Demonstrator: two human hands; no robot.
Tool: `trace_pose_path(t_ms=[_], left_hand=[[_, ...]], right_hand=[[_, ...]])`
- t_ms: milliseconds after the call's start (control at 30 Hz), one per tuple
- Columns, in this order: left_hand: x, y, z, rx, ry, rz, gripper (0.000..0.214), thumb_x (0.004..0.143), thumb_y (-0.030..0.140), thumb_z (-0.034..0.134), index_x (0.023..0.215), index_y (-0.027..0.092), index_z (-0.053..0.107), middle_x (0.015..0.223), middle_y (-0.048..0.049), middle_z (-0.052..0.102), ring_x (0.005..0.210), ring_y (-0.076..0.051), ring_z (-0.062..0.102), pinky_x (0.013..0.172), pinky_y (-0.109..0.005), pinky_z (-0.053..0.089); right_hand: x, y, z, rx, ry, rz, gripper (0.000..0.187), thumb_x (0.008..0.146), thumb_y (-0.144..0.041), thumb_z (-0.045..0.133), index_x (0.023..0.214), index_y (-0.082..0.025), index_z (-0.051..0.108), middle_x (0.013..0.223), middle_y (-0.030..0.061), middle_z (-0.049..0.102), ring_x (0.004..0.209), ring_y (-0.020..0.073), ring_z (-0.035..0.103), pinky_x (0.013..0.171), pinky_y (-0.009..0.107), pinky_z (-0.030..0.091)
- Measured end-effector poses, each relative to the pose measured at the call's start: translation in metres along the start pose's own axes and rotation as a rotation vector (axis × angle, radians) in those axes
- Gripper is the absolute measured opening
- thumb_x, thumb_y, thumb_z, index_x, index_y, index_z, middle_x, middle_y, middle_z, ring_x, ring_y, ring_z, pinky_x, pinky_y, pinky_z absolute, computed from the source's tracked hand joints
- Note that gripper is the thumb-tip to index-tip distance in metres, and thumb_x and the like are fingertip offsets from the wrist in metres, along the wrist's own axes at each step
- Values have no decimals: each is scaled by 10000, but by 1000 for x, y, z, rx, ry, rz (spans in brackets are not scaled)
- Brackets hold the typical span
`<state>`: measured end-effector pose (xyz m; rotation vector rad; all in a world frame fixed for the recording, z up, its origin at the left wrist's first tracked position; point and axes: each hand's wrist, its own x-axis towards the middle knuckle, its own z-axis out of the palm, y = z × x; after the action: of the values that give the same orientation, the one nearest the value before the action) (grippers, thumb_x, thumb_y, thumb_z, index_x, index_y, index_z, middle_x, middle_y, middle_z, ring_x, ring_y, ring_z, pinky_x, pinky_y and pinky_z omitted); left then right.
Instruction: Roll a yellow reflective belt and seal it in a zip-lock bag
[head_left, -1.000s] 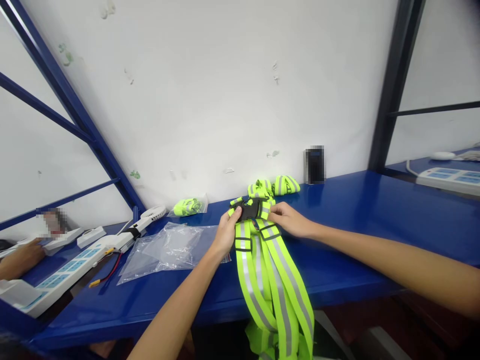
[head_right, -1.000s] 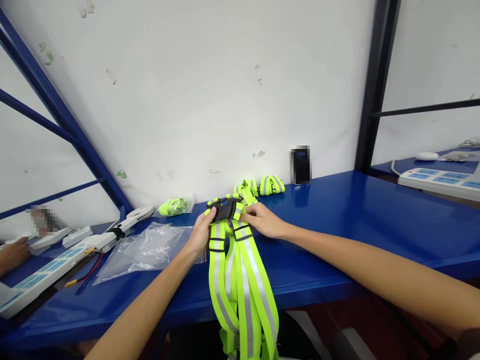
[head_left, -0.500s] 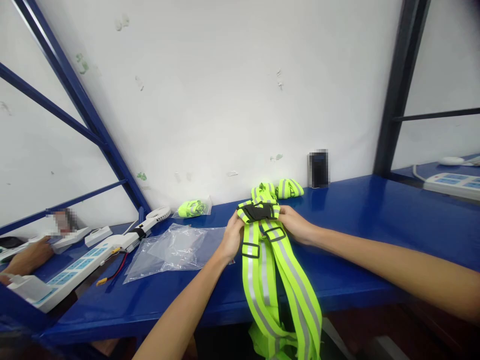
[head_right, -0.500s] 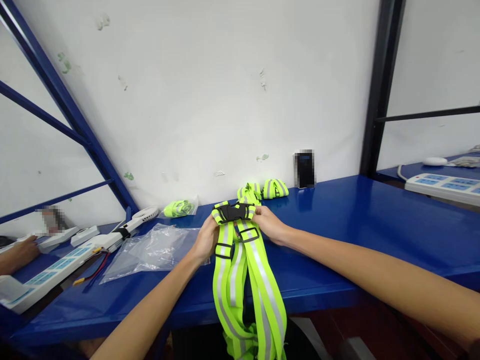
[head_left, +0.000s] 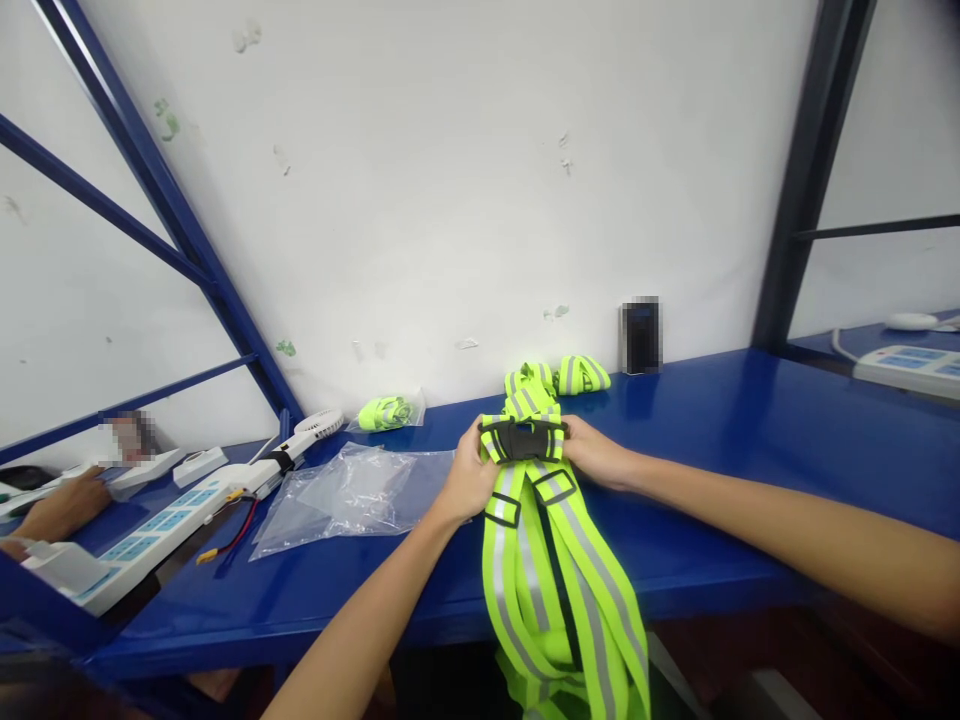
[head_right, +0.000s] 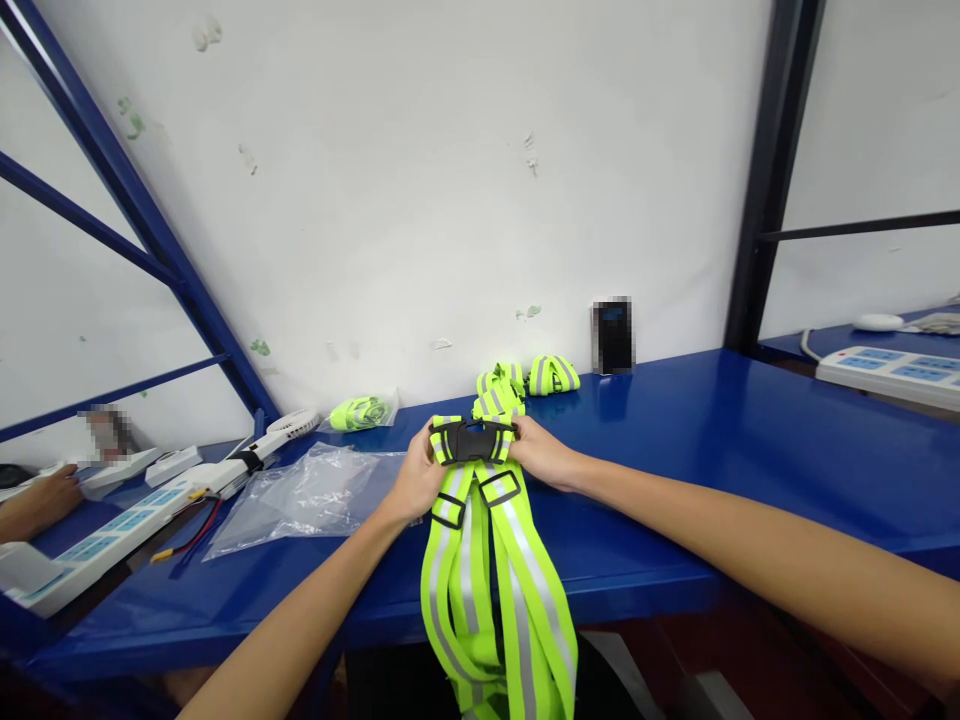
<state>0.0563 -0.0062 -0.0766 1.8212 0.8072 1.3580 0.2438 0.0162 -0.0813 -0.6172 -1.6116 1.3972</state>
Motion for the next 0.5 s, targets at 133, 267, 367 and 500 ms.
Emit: trace_pose_path(t_ms=[133, 267, 367, 500], left_hand=[[-1, 1, 7, 172, 103, 79, 234, 787, 145, 570, 1019, 161, 552, 1020, -58, 652, 951, -180, 603, 847, -289, 467], [-3, -1, 11, 269, 161, 89, 256, 776, 106, 518, 1021, 176, 538, 970, -32, 661, 891, -170, 612, 787, -271, 467], [-4, 1, 10, 404, 178, 101, 283, 742, 91, 536, 1008, 188, 533, 906, -20, 671, 811, -178, 625, 714, -262, 453], [-4, 4, 8, 513, 200, 120, 299, 726, 62, 519, 990, 201, 517, 822, -11, 664, 744, -191, 628, 657, -260, 431]], right_hand=[[0, 2, 3, -135, 66, -94, 279, 735, -250, 659, 991, -149, 706, 955, 53, 733, 934, 273, 645, 849, 402, 501], [-1, 0, 7, -221, 115, -190, 278, 765, -223, 605, 1016, -164, 706, 947, 45, 734, 925, 275, 640, 832, 385, 497], [-3, -2, 7, -304, 165, -229, 272, 777, -198, 571, 1006, -172, 714, 940, 41, 736, 896, 273, 638, 808, 365, 495], [-5, -3, 6, -417, 225, -255, 288, 781, -164, 530, 999, -175, 718, 949, 40, 734, 871, 273, 631, 790, 357, 489]])
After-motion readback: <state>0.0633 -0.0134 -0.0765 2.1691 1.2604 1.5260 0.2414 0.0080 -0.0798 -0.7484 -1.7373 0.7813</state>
